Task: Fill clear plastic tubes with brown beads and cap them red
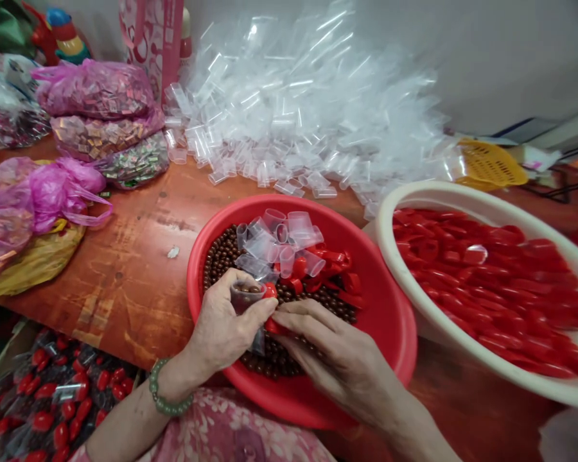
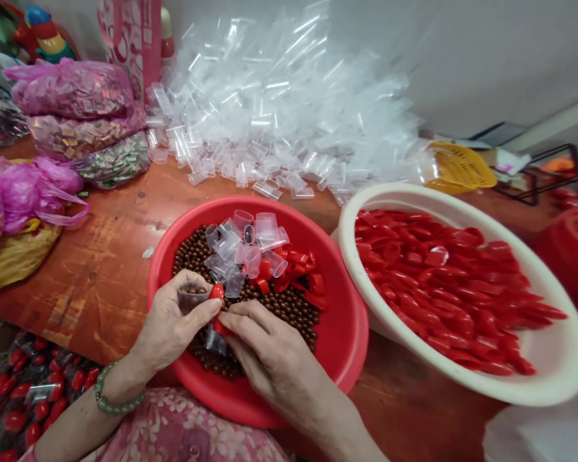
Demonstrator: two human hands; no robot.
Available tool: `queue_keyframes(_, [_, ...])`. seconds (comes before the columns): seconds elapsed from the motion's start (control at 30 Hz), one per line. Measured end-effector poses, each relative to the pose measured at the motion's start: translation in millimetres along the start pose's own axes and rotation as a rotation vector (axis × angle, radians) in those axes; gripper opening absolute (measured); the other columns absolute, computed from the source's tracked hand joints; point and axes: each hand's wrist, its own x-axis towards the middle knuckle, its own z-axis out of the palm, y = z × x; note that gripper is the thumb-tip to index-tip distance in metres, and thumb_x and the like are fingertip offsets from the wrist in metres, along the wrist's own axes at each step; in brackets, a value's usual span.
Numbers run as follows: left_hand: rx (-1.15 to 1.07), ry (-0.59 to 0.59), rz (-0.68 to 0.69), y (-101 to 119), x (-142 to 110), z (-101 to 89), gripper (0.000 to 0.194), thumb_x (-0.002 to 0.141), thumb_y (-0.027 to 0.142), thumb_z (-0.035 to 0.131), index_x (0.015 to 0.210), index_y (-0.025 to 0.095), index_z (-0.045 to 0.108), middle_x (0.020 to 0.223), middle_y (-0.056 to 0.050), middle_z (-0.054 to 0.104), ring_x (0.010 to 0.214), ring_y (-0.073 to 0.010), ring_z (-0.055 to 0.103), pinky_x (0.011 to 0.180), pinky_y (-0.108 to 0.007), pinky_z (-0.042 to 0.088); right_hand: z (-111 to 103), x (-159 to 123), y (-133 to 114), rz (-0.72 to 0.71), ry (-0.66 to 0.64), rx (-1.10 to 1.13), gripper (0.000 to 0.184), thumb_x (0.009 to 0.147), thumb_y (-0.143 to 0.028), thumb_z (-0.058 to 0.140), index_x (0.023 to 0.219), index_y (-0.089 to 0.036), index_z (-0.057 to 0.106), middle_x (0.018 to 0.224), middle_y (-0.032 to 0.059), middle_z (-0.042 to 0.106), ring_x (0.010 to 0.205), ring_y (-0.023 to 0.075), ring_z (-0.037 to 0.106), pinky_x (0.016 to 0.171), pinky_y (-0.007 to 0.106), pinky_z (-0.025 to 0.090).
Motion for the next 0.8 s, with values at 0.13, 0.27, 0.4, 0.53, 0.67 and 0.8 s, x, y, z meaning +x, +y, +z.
queue_keyframes(0.13, [-0.053, -0.075, -0.006, 1.5, -1.1, -2.0, 0.016, 0.079, 0.028, 0.064, 0.086, 0.016, 0.058, 0.077, 0.0, 0.06, 0.071, -0.0114, 0.055, 0.068, -0.023, 0.044, -1.5, -1.7, 0.0, -0.069, 0.072, -0.105, 0.022, 0.089, -0.009, 0.055, 0.105, -0.024, 0.06, 0.099, 0.0068, 0.062, 0.085, 0.0145, 0.066, 0.071, 0.023, 0.056])
queue_keyframes(0.27, [-0.068, -0.134, -0.036, 1.1, -0.4, -3.0, 0.016, 0.077, 0.029, 0.066, 0.084, 0.015, 0.063, 0.078, -0.001, 0.063, 0.072, -0.0125, 0.056, 0.068, -0.024, 0.044, -3.5, -2.4, 3.3, -0.029, 0.165, -0.161, 0.009, 0.087, -0.017, 0.061, 0.092, -0.025, 0.06, 0.095, 0.0066, 0.061, 0.083, 0.0179, 0.066, 0.07, 0.028, 0.057])
queue_keyframes(0.4, [-0.088, -0.162, -0.077, 1.5, 0.0, -2.9, 0.016, 0.074, 0.027, 0.069, 0.082, 0.015, 0.064, 0.078, -0.001, 0.063, 0.071, -0.0123, 0.056, 0.067, -0.024, 0.043, -4.9, -0.6, 4.9, 0.012, 0.198, -0.088, 0.015, 0.085, -0.019, 0.064, 0.095, -0.026, 0.056, 0.098, 0.0074, 0.065, 0.09, 0.0209, 0.068, 0.074, 0.031, 0.058])
queue_keyframes(0.53, [-0.177, -0.186, -0.161, 2.7, -0.5, -2.3, 0.02, 0.069, 0.024, 0.073, 0.083, 0.016, 0.061, 0.076, 0.001, 0.061, 0.066, -0.0099, 0.054, 0.064, -0.022, 0.041, -9.1, 2.7, 4.6, 0.043, 0.112, 0.023, 0.025, 0.086, -0.015, 0.06, 0.108, -0.027, 0.057, 0.093, 0.0049, 0.07, 0.08, 0.0185, 0.07, 0.071, 0.028, 0.057])
queue_keyframes(0.67, [-0.215, -0.205, -0.186, 3.1, -0.4, -1.3, 0.022, 0.067, 0.024, 0.074, 0.082, 0.014, 0.061, 0.075, 0.001, 0.061, 0.066, -0.0093, 0.052, 0.063, -0.022, 0.04, -10.4, 3.4, 5.2, 0.025, 0.16, 0.123, 0.021, 0.083, -0.012, 0.062, 0.099, -0.026, 0.064, 0.086, 0.0041, 0.068, 0.073, 0.0172, 0.069, 0.062, 0.025, 0.056])
queue_keyframes(0.8, [-0.197, -0.231, -0.165, 2.0, 0.5, -2.9, 0.028, 0.066, 0.028, 0.077, 0.086, 0.013, 0.063, 0.073, 0.001, 0.059, 0.065, -0.0093, 0.049, 0.064, -0.023, 0.039, -2.7, 1.5, 6.6, 0.097, 0.281, 0.219, 0.019, 0.079, -0.009, 0.067, 0.091, -0.024, 0.064, 0.078, 0.0021, 0.063, 0.067, 0.0144, 0.063, 0.056, 0.022, 0.053])
